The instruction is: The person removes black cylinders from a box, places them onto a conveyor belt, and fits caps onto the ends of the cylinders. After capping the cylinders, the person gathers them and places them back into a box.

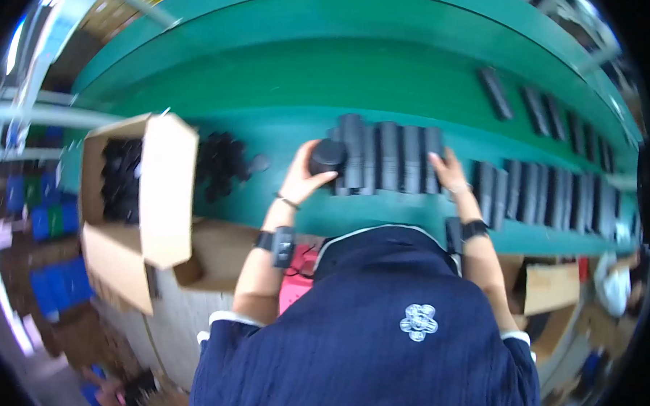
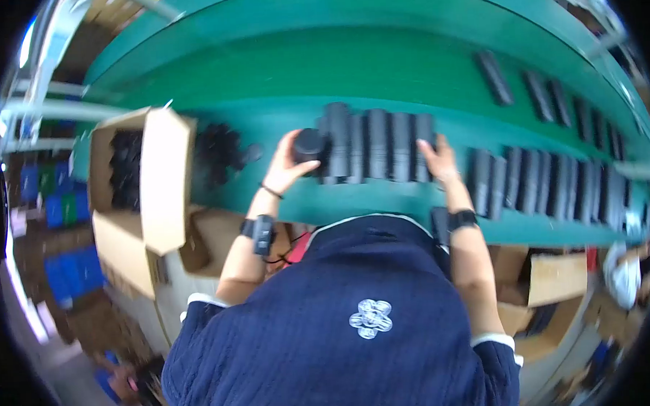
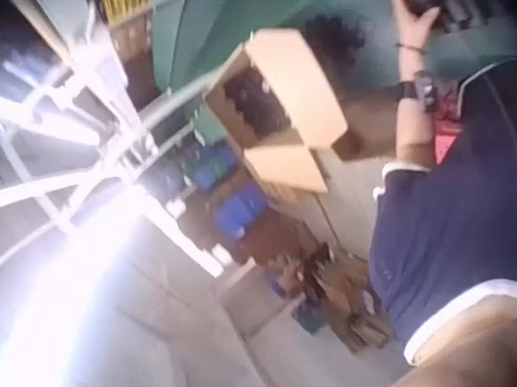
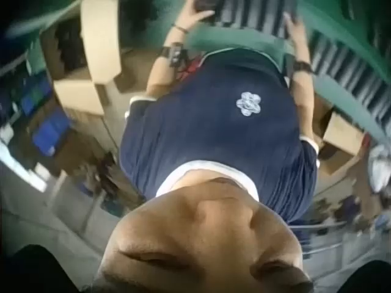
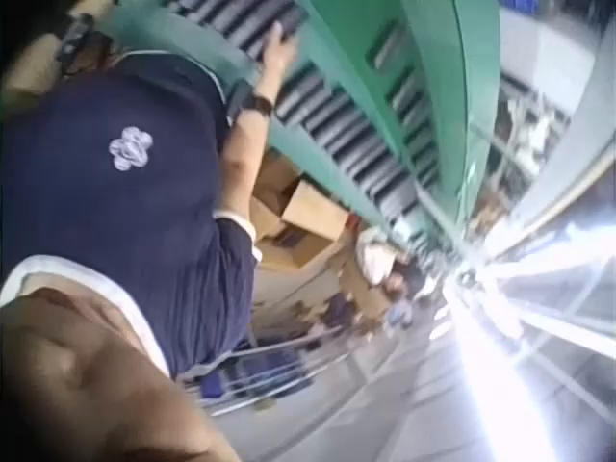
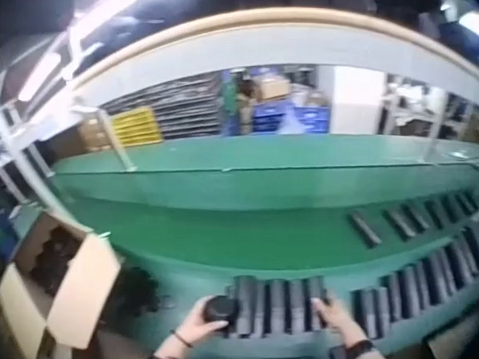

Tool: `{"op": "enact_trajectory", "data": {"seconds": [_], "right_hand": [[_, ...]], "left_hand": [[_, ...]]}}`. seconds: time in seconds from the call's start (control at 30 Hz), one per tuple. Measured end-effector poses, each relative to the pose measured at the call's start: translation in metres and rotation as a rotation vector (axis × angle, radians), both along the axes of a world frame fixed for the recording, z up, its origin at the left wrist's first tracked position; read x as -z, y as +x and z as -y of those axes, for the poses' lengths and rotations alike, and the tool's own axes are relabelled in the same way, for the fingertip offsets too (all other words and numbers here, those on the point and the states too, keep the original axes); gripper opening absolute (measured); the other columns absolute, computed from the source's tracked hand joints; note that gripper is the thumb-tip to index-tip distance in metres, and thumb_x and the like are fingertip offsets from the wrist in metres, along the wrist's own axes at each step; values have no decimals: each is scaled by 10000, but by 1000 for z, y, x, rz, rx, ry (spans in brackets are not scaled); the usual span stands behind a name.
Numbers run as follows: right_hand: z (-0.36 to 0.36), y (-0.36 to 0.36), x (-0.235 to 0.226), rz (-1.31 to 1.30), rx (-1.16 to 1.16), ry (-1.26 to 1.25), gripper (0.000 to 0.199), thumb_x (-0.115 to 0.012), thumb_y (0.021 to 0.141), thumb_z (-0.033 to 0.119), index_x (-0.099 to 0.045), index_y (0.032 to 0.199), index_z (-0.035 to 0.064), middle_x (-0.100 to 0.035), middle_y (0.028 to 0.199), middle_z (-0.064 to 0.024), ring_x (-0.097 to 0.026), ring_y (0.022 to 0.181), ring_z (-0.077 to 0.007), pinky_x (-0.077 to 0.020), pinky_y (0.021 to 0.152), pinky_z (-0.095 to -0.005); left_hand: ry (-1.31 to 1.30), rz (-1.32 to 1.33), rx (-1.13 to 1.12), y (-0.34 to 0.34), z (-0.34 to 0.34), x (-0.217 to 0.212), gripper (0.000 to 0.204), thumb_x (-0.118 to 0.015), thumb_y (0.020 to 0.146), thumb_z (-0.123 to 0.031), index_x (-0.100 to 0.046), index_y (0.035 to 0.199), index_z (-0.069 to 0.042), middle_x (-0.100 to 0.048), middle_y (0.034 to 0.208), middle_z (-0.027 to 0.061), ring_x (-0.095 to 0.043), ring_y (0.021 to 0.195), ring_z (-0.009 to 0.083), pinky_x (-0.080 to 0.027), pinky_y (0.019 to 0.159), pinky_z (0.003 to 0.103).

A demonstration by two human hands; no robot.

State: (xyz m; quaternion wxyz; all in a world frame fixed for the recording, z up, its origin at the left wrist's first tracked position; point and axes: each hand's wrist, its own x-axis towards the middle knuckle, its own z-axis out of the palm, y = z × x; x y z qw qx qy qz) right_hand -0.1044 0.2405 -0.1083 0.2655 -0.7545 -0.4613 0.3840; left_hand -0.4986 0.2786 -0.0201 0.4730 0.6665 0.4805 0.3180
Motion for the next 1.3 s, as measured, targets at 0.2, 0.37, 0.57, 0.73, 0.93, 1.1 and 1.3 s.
{"op": "enact_trajectory", "data": {"seconds": [0.2, 0.37, 0.57, 0.73, 0.93, 1.1, 1.3], "right_hand": [[-27, -57, -59, 297, -86, 469, 407, -639, 862, 292, -556, 1183, 55, -613, 927, -120, -570, 880, -264, -468, 781, -386], [-44, -177, -121, -716, -566, -90, 252, -562, 923, 171, -610, 1148, 68, -616, 851, -6, -592, 737, -88, -488, 650, -229], [-52, -212, -112, -869, -661, -197, 309, -584, 907, 145, -595, 1204, 60, -597, 832, 27, -567, 661, -46, -477, 592, -178], [-49, -205, -107, -837, -681, -73, 270, -571, 909, 119, -622, 1160, 34, -600, 822, 8, -571, 657, -62, -475, 591, -184], [-55, -213, -109, -861, -622, -192, 335, -551, 934, 200, -563, 1248, 85, -648, 859, -11, -620, 726, -101, -529, 684, -236], [-54, -215, -99, -531, -819, 256, 777, -763, 723, 260, -382, 1378, 86, -537, 1168, -170, -564, 1035, -284, -505, 847, -353], [-59, -195, -129, -635, -674, 345, 914, -780, 608, 160, -298, 1374, 34, -468, 1277, -206, -457, 1209, -299, -391, 986, -356]], "left_hand": [[-12, 64, -67, -9, 37, -9, 639, -696, 696, -30, -399, 1262, -54, -471, 1223, 98, -418, 1214, 211, -300, 1043, 340], [-14, 112, -44, -14, 44, -6, 675, -704, 679, -46, -391, 1275, -93, -403, 1275, 141, -381, 1223, 292, -331, 1035, 397], [24, 160, -140, -9, 50, -7, 592, -711, 716, -203, -427, 1215, -58, -431, 1229, 159, -389, 1169, 318, -300, 1017, 426], [104, 124, -189, 8, 43, 1, 539, -694, 727, -216, -449, 1178, -54, -471, 1161, 168, -408, 1132, 340, -316, 992, 424], [-11, 211, -258, 4, 34, 1, 474, -639, 797, -107, -452, 1219, -1, -517, 1147, 122, -500, 1079, 203, -425, 929, 336], [-266, 726, -521, -28, 11, -32, 467, -563, 848, -337, -489, 1185, -21, -574, 1100, 127, -546, 1038, 237, -418, 925, 371], [-667, 1268, -148, 7, -25, -77, 783, -382, 828, -719, -398, 1337, -125, -420, 1340, 115, -384, 1238, 269, -275, 1033, 507]]}}
